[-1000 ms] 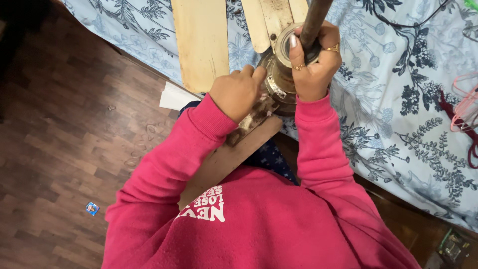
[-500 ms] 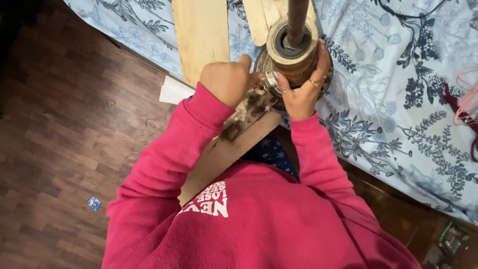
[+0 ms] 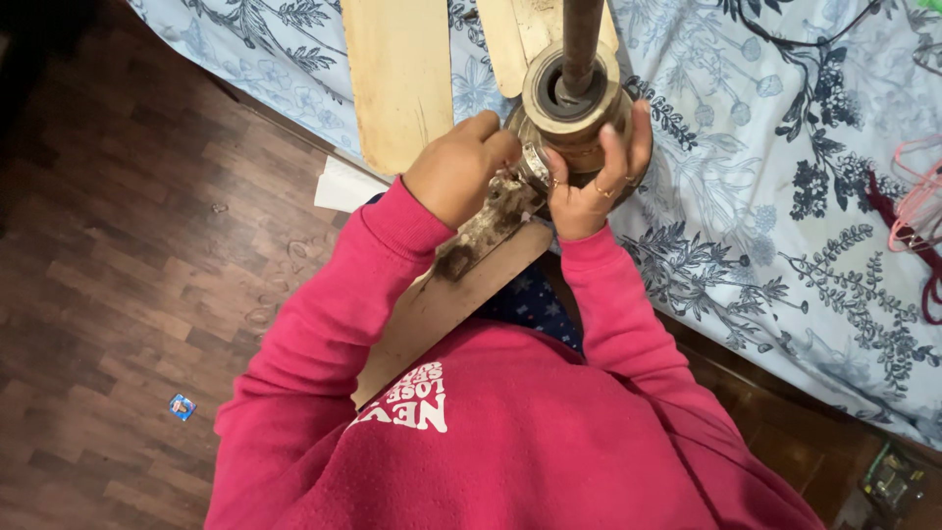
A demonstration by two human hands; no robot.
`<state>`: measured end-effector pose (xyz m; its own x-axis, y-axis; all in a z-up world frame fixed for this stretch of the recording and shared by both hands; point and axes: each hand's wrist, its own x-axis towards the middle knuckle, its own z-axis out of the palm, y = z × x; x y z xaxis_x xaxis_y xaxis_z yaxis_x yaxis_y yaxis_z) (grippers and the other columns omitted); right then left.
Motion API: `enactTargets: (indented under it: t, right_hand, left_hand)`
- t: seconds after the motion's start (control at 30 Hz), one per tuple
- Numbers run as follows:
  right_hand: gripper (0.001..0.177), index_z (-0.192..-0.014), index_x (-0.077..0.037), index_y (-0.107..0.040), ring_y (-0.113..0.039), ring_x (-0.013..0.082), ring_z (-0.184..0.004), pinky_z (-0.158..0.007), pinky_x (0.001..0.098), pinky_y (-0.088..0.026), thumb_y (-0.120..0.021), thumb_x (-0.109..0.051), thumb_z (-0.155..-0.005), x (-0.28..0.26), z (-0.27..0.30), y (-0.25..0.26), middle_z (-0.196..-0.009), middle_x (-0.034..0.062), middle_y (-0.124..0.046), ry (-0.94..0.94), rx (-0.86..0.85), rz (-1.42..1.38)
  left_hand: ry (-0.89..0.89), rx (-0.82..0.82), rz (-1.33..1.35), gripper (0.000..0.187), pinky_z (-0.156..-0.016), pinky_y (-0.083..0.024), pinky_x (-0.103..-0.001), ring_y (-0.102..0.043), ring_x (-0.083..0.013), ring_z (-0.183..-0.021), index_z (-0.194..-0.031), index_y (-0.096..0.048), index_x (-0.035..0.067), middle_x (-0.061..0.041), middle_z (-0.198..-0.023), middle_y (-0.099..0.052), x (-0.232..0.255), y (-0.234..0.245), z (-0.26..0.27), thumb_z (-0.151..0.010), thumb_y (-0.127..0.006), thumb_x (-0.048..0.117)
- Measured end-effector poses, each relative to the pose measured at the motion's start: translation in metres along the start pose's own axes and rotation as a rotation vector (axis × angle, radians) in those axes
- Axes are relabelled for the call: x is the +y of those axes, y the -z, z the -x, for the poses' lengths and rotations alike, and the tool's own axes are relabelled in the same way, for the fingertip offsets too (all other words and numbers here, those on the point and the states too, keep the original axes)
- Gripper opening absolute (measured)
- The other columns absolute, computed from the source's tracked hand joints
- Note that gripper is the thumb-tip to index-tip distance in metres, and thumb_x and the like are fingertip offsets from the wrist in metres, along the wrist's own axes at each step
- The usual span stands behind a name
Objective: The person uses a screwdriver to loosen and remove screws from the blade mounting points of a ceiling fan. They detach one blade, then continue unscrewing and removing additional blades from the fan hub.
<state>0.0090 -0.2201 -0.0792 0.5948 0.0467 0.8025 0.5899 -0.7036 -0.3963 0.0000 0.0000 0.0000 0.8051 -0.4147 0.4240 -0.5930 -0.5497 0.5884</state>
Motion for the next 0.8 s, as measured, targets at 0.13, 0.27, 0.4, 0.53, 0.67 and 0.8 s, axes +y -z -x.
enactTargets:
  t: [0.13, 0.27, 0.4, 0.53, 0.67, 0.8]
  right_hand:
    - [0.048, -0.132, -0.023, -0.048, -0.033, 0.0376, -0.154, -0.13, 0.0483, -0.028, -0.086, -0.019, -0.104, 0.003, 0.002, -0.001, -0.166, 0.0133, -0.033, 0.009, 0.032, -0.083]
    - [0.016, -0.094, -0.023, -0.081, -0.033, 0.036, -0.155, -0.131, 0.0473, -0.025, -0.088, -0.009, -0.091, 0.003, 0.008, 0.001, -0.166, 0.0043, -0.032, 0.078, -0.003, 0.088]
    - [0.026, -0.106, -0.022, -0.09, -0.02, 0.0385, -0.16, -0.131, 0.046, -0.02, -0.083, -0.001, -0.092, 0.003, 0.016, 0.012, -0.173, 0.0092, -0.016, -0.009, -0.205, 0.146]
    - [0.028, -0.114, -0.022, -0.087, -0.007, 0.0411, -0.16, -0.135, 0.0487, -0.017, -0.095, -0.015, -0.087, -0.001, 0.014, 0.019, -0.172, 0.0154, -0.001, 0.012, -0.324, 0.123]
    - [0.035, -0.11, -0.021, -0.085, -0.003, 0.042, -0.16, -0.135, 0.0488, -0.017, -0.102, -0.033, -0.082, 0.001, 0.011, 0.022, -0.171, 0.017, 0.007, 0.01, -0.38, 0.108]
    - [0.037, -0.11, -0.021, -0.086, -0.001, 0.0405, -0.16, -0.136, 0.0486, -0.016, -0.099, -0.041, -0.081, 0.009, 0.006, 0.022, -0.171, 0.015, 0.01, 0.056, -0.39, 0.094]
  left_hand:
    - [0.038, 0.115, -0.207, 0.018, -0.062, -0.052, -0.044, -0.066, -0.0335, -0.074, -0.102, -0.061, 0.008, -0.012, -0.081, -0.063, 0.002, -0.003, -0.004, -0.091, -0.072, 0.017]
    - [0.163, 0.091, -0.313, 0.027, -0.05, -0.049, -0.044, -0.065, -0.0315, -0.058, -0.104, -0.061, 0.012, -0.009, -0.065, -0.064, 0.001, -0.009, -0.004, -0.097, -0.072, 0.035]
    - [0.154, 0.042, -0.287, 0.028, -0.054, -0.05, -0.044, -0.066, -0.0325, -0.064, -0.101, -0.058, 0.015, -0.009, -0.075, -0.067, -0.007, -0.01, 0.003, -0.102, -0.073, 0.038]
    - [0.013, 0.034, -0.086, 0.028, -0.06, -0.051, -0.044, -0.068, -0.0365, -0.077, -0.109, -0.051, 0.006, -0.015, -0.09, -0.068, -0.015, 0.002, 0.014, -0.092, -0.071, 0.017]
    - [0.052, -0.019, -0.065, 0.022, -0.063, -0.051, -0.046, -0.067, -0.0384, -0.077, -0.109, -0.051, 0.005, -0.016, -0.092, -0.068, -0.02, 0.001, 0.015, -0.097, -0.069, 0.01]
    - [0.103, 0.007, -0.155, 0.029, -0.057, -0.049, -0.047, -0.067, -0.0374, -0.067, -0.1, -0.051, 0.006, -0.014, -0.074, -0.067, -0.019, 0.0, 0.009, -0.096, -0.076, 0.021]
